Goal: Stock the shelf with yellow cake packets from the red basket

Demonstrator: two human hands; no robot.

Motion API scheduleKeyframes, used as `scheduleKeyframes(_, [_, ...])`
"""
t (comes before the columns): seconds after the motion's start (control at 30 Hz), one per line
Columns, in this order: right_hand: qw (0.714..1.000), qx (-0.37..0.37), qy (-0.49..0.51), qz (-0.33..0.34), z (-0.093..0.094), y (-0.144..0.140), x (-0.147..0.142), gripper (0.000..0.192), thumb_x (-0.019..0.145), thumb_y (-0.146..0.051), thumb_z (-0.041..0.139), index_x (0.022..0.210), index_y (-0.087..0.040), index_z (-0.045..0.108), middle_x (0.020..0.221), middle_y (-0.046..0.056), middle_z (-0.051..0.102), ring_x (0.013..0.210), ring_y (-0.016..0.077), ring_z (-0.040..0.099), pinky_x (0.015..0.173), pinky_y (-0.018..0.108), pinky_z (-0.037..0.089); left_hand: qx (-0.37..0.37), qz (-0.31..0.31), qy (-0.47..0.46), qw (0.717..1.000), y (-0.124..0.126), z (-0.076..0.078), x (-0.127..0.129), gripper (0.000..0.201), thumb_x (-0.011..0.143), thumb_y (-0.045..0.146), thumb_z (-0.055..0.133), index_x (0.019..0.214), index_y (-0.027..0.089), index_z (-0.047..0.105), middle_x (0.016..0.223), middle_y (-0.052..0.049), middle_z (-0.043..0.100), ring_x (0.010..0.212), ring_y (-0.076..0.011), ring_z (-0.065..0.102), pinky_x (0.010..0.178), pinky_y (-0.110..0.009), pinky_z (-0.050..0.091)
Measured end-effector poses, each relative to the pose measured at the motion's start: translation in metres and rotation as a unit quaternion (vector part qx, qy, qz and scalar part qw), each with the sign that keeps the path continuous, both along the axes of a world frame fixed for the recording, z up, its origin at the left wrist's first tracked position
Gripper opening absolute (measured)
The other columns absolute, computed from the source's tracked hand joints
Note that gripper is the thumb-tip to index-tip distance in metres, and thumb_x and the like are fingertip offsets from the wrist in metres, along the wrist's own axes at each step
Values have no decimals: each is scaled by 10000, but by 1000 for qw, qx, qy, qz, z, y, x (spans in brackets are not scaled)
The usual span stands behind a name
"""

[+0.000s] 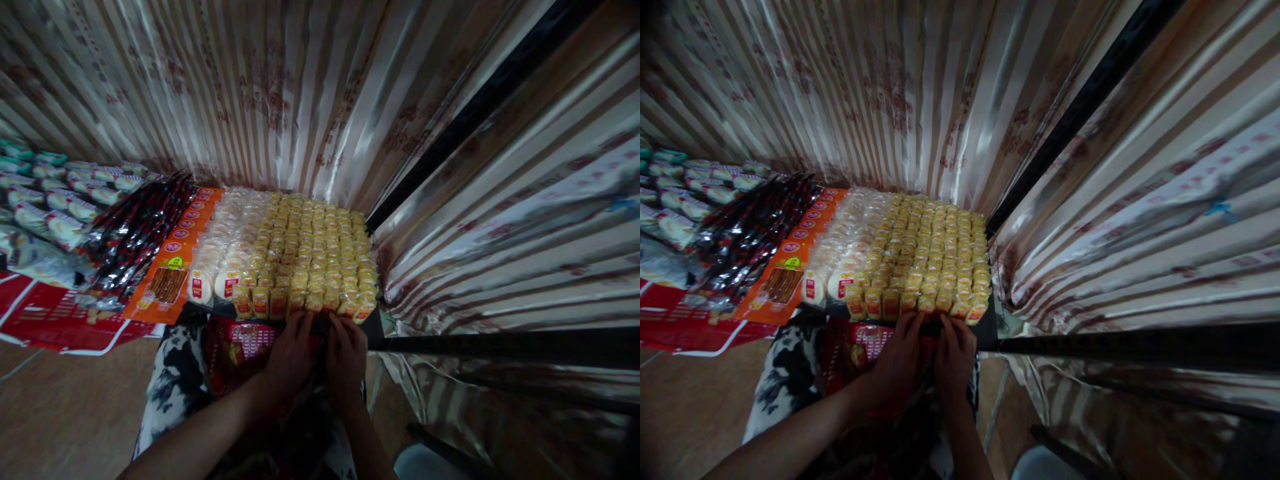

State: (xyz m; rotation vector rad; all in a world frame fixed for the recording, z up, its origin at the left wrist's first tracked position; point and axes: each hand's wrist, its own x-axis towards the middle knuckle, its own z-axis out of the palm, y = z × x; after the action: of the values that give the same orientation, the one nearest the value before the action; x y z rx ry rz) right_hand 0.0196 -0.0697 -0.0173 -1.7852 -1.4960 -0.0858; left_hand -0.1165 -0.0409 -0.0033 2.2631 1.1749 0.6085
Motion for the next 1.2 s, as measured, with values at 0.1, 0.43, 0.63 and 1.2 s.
scheduleKeyframes(0.1, [999,-5,-35,21,-2,8,2,370,896,-223,420,1250,-283,505,1134,93,551,1067,238,501,896,451,421,13,3,18,1000,4,0,4,564,830,90,347,1383,72,236,1339,-212,383,1308,-254,337,1005,-403,425])
scheduleKeyframes(0.43, [999,10,-38,10,-8,-1,8,433,882,-163,394,1297,-272,451,1145,108,534,1057,238,496,882,469,435,33,4,54,998,4,0,1,573,819,94,360,1380,85,247,1325,-195,419,1283,-244,386,983,-367,438])
scheduleKeyframes(0.63, [999,8,-43,21,-7,3,15,433,879,-160,380,1295,-256,457,1129,117,540,1045,248,505,878,492,443,23,-6,49,999,4,1,2,582,805,88,373,1378,79,265,1332,-198,417,1280,-245,384,982,-366,439])
scheduleKeyframes(1.2, [987,1,15,159,-9,-2,-41,516,866,-161,379,1368,-277,382,1229,109,537,1133,241,507,908,452,468,9,57,25,998,-12,-16,-27,517,867,117,330,1379,71,275,1399,-215,358,1339,-257,299,1052,-478,371])
